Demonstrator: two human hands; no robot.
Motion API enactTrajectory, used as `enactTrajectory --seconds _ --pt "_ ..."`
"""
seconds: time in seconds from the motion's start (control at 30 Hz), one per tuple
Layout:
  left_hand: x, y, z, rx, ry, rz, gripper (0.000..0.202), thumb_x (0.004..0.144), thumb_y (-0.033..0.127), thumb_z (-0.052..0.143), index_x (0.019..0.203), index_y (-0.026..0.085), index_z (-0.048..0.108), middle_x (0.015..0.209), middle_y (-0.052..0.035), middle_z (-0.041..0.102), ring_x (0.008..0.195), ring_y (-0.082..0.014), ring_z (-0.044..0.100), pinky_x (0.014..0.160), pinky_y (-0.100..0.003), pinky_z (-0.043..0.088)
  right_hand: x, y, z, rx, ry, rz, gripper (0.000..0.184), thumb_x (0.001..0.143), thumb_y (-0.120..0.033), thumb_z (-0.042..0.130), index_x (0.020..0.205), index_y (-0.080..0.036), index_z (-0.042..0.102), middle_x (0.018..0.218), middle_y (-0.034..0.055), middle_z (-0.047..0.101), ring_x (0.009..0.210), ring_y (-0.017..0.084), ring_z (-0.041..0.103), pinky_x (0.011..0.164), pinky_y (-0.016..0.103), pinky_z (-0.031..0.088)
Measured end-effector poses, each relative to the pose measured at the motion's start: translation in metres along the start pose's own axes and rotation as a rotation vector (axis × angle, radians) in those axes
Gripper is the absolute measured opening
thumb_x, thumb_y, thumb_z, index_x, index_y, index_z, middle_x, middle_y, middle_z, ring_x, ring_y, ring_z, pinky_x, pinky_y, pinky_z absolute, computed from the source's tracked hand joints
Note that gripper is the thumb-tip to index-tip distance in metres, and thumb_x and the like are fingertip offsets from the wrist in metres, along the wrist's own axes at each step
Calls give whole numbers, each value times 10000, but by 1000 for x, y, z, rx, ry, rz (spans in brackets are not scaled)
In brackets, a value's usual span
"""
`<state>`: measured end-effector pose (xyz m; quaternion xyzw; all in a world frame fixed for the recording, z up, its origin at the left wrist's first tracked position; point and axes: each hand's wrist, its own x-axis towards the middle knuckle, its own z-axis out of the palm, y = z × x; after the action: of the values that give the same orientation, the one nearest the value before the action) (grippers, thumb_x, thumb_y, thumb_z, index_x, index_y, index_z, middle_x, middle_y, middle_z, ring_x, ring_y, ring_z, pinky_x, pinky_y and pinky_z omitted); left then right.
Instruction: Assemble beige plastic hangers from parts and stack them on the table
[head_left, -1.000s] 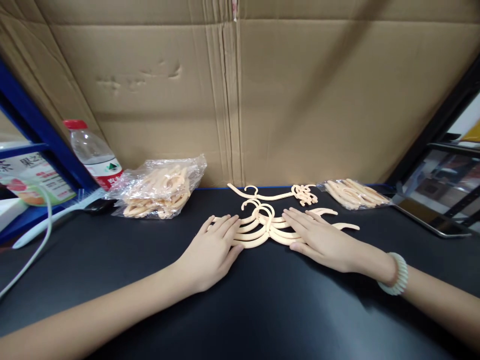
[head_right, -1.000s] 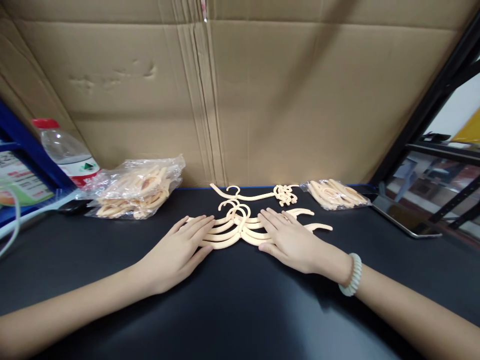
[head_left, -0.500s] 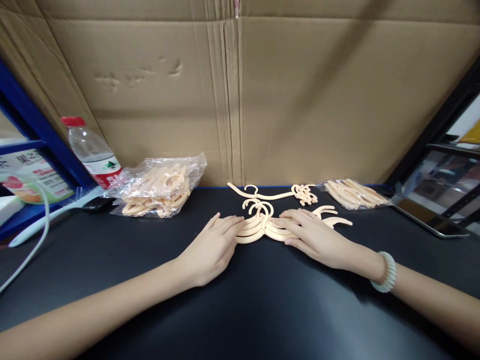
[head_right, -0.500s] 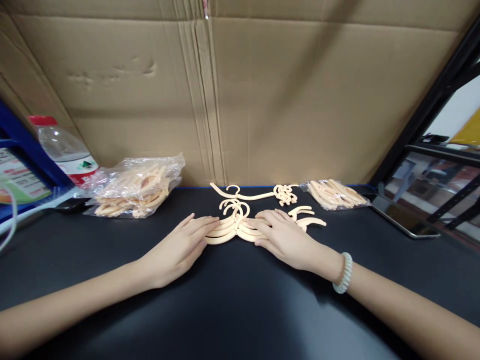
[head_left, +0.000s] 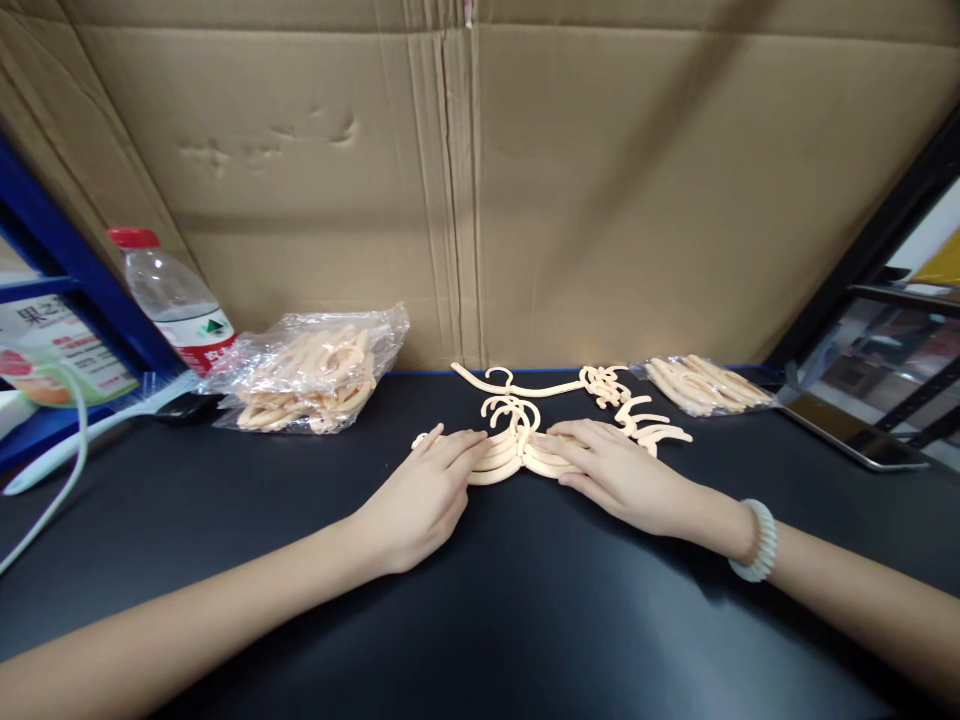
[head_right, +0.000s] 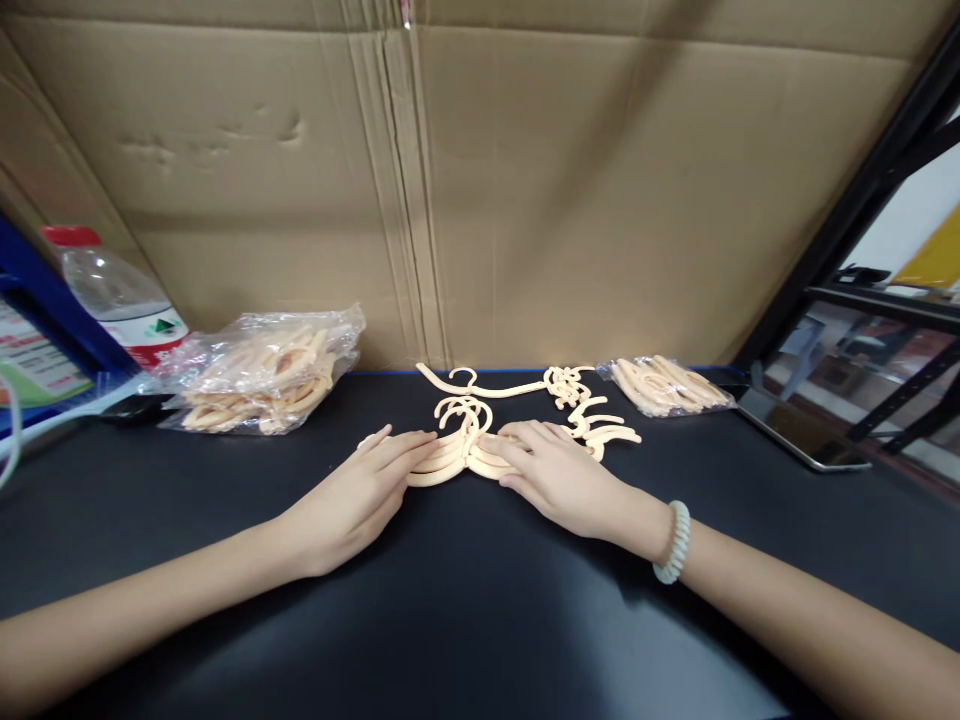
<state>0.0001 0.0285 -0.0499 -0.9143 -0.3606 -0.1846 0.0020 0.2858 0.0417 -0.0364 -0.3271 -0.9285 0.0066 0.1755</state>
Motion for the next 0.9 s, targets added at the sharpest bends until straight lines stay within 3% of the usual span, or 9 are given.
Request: enactTrajectory --seconds 0.37,0.5,0.67,0.77,0.9 --pt "-1 1 -3 18 -26 -13 471 946 116 302 1411 156 363 1441 -142 462 1355 -260 401 1135 -568 274 -6 6 -5 44 -1 17 500 965 -396 472 1413 -180 426 1390 147 499 1276 293 463 1056 495 411" --pt "2 5 -7 24 -48 -38 431 970 162 309 1391 139 399 1430 -154 476 1348 -276 412 1120 -572 300 -15 30 -23 -10 -117 92 703 889 -517 562 1445 -122 393 1451 182 433 1334 335 402 1096 520 350" --pt "3 6 -7 14 -37 -48 424 974 180 316 1382 132 422 1423 -153 484 1346 -281 415 1123 -565 304 -23 61 -52 -59 -217 202 718 718 -477 746 1308 -107 571 1358 192 526 1243 365 494 1048 501 406" --pt "3 6 -7 24 -52 -52 431 981 187 294 1387 112 417 1432 -162 470 1352 -278 405 1126 -558 304 -24 64 -61 -73 -267 232 646 662 -474 788 1202 -146 654 1251 162 601 1147 356 560 987 486 449" --pt "1 5 -6 23 -47 -50 428 982 194 308 1391 130 418 1435 -148 472 1353 -275 404 1128 -547 308 -24 59 -63 -42 -268 266 746 624 -473 811 1271 -164 606 1240 144 599 1117 340 564 948 458 465"
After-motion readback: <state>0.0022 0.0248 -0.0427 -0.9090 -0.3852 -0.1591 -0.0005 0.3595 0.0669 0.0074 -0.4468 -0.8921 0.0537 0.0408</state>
